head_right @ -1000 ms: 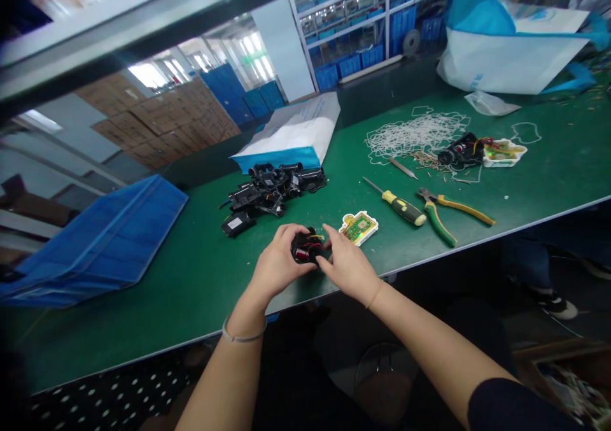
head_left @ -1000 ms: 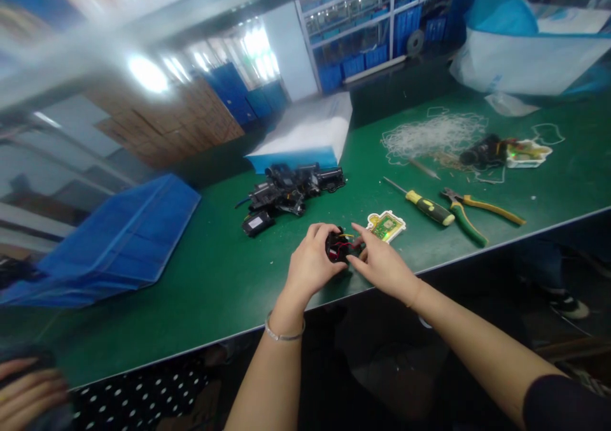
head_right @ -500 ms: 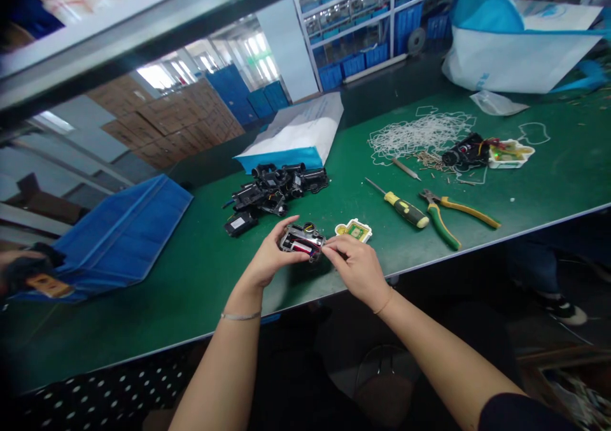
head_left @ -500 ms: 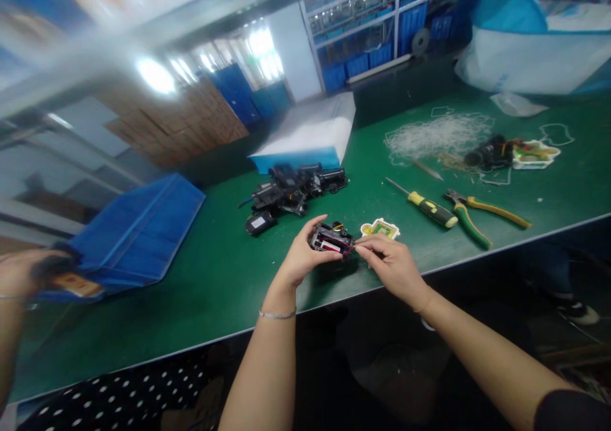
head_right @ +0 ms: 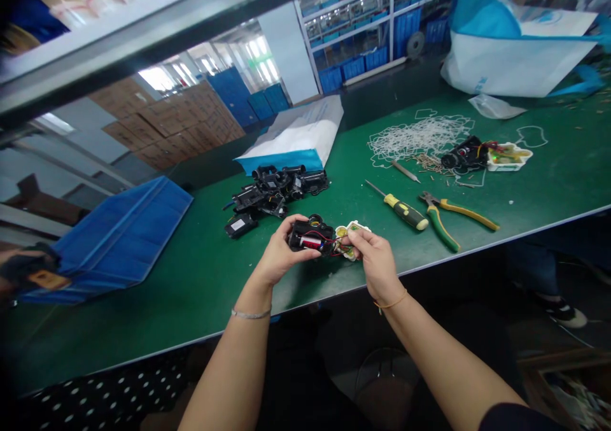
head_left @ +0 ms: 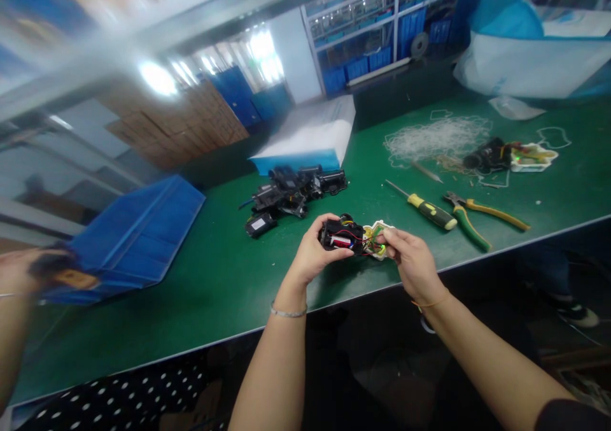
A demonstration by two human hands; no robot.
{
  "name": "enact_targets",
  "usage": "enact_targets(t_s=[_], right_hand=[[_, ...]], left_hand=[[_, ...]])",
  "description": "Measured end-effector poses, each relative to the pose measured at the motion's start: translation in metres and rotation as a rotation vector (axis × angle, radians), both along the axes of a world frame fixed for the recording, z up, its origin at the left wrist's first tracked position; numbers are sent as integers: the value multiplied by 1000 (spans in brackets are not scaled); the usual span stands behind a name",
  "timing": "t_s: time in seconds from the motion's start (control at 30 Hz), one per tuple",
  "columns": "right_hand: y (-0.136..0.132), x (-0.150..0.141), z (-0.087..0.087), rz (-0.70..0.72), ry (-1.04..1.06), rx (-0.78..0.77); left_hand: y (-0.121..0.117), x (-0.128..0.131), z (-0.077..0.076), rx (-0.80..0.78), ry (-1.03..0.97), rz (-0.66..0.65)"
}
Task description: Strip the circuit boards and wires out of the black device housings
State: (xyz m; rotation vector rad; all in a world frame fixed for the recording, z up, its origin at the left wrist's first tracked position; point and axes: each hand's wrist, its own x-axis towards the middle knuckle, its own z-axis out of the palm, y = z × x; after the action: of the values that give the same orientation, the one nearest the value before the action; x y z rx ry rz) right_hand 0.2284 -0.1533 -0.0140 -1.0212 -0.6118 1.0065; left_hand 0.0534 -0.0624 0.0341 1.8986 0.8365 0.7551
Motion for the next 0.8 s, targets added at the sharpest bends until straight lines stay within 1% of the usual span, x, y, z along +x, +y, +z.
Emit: enact_targets(t_s=[0.1, 0.2, 0.33, 0.4, 0.47, 0.53, 0.63, 0.7, 0.73, 0.8], right_hand=[[-9, 5, -8, 19, -129, -3], [-18, 9, -15, 49, -344, 34], [-28, -1, -10, 121, -637, 171], [-30, -8, -5, 129, -716, 198], [-30, -11, -3, 124, -750, 203], [-28, -8, -4, 109, -735, 200], [-22, 7, -11, 42, -609, 159], [-19, 19, -16, -1, -519, 72], [-18, 24, -17, 20, -523, 22], [-16, 31, -13, 138, -659, -55]], left_hand=[[2, 2, -3, 33, 13, 0], [3, 6, -7, 118, 28, -17], [0, 16, -11, 331, 101, 3], [-3, 21, -11, 382, 137, 4], [-5, 24, -10, 402, 165, 7], [-7, 26, -10, 414, 172, 12], [-6, 25, -9, 415, 135, 20], [-4, 23, -10, 405, 106, 21], [-2, 21, -11, 396, 100, 21], [2, 18, -14, 361, 96, 24]])
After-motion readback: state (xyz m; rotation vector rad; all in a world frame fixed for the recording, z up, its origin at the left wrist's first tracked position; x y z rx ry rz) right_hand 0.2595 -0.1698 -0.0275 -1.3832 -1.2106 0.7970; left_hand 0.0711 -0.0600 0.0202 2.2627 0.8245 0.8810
